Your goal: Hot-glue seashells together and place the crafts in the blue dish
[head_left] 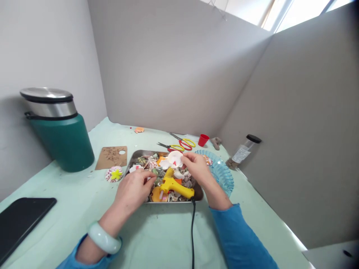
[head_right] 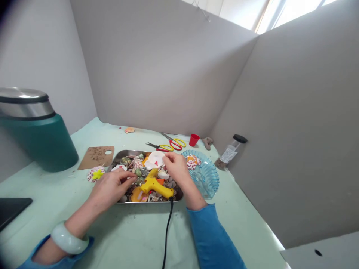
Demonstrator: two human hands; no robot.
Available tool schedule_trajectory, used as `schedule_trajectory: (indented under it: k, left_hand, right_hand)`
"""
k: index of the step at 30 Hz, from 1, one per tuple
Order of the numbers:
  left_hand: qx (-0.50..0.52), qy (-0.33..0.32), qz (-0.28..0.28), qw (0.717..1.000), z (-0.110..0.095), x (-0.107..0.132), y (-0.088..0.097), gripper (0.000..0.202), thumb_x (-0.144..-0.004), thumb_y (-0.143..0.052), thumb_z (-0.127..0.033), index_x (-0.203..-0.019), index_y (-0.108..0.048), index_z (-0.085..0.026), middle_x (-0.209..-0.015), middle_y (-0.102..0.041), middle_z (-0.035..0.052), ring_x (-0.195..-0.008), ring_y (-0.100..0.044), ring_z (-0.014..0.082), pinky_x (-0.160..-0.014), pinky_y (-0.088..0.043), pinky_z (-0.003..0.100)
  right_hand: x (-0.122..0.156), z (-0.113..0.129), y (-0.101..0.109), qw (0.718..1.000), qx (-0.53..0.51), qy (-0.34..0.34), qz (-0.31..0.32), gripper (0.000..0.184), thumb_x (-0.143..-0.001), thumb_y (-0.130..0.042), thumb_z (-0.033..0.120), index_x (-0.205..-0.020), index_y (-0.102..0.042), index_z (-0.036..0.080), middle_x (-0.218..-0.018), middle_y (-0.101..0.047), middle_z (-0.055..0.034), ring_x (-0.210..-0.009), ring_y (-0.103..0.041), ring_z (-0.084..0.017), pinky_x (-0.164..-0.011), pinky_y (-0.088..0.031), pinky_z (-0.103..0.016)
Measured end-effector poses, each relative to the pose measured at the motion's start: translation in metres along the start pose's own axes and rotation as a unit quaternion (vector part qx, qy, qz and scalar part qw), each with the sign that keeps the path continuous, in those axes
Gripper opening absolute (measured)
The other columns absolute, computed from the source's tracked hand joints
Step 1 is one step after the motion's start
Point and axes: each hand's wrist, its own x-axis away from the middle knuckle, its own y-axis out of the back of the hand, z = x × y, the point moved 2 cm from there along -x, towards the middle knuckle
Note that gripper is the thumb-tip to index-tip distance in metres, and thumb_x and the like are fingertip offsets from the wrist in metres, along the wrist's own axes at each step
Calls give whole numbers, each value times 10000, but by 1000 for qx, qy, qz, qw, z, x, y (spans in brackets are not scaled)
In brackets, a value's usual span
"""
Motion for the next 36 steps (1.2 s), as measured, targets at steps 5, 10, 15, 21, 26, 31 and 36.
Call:
schedule_trajectory:
  k: [5,10,15,21,26,31,36]
  left_hand:
    - [-57,-26,-27,998,0,4,-3,300,-871,-461,-409,-909,-741,-310,-892,-640,54,-825,-610,243,-661,-409,325]
    - [40,-81,-142,986,-3,4,0,290,-802,-593,-429,-994,-725,-256,-1002,-615,71,-945,-556,254,-801,-421,353]
    - [332,-20,-105,937,-2,0,4,260,-796,-600,-427,-813,-708,-192,-871,-663,40,-810,-586,190,-720,-431,277]
    - [519,111,-104,841,4,-2,7,298,-723,-661,-456,-767,-610,-165,-693,-628,-3,-674,-571,147,-577,-398,217]
    - [541,142,-147,816,9,-2,9,289,-690,-679,-429,-776,-610,-161,-602,-558,-37,-554,-491,102,-498,-361,190]
    - [574,127,-144,796,11,-3,9,272,-703,-678,-417,-814,-618,-176,-658,-597,-35,-598,-543,113,-538,-421,198]
    - [616,126,-142,765,8,-3,11,304,-689,-694,-409,-837,-590,-165,-750,-637,-17,-572,-592,125,-604,-504,266]
  right_hand:
    - [10,15,-10,973,-227,-48,12,167,-744,-518,284,-781,-623,159,-535,-571,34,-467,-520,-103,-424,-337,-183]
    - [21,30,-21,930,-351,-101,29,105,-712,-563,257,-777,-560,175,-561,-605,28,-488,-551,-103,-403,-326,-166]
    - [31,41,-34,941,-327,-67,58,124,-784,-546,294,-851,-543,189,-644,-642,15,-601,-611,-130,-500,-400,-198]
    - [41,34,-3,984,92,113,102,189,-772,-658,371,-818,-607,195,-842,-652,-34,-817,-579,-188,-688,-391,-280]
    - [51,22,19,938,277,106,181,89,-793,-645,279,-826,-623,199,-817,-653,-39,-769,-574,-190,-606,-329,-262]
    - [47,40,13,922,335,121,152,150,-800,-638,333,-859,-668,199,-903,-672,-76,-902,-581,-243,-696,-375,-296]
    - [27,73,-29,915,331,155,171,211,-872,-529,332,-931,-677,195,-952,-685,-95,-896,-612,-225,-695,-407,-291]
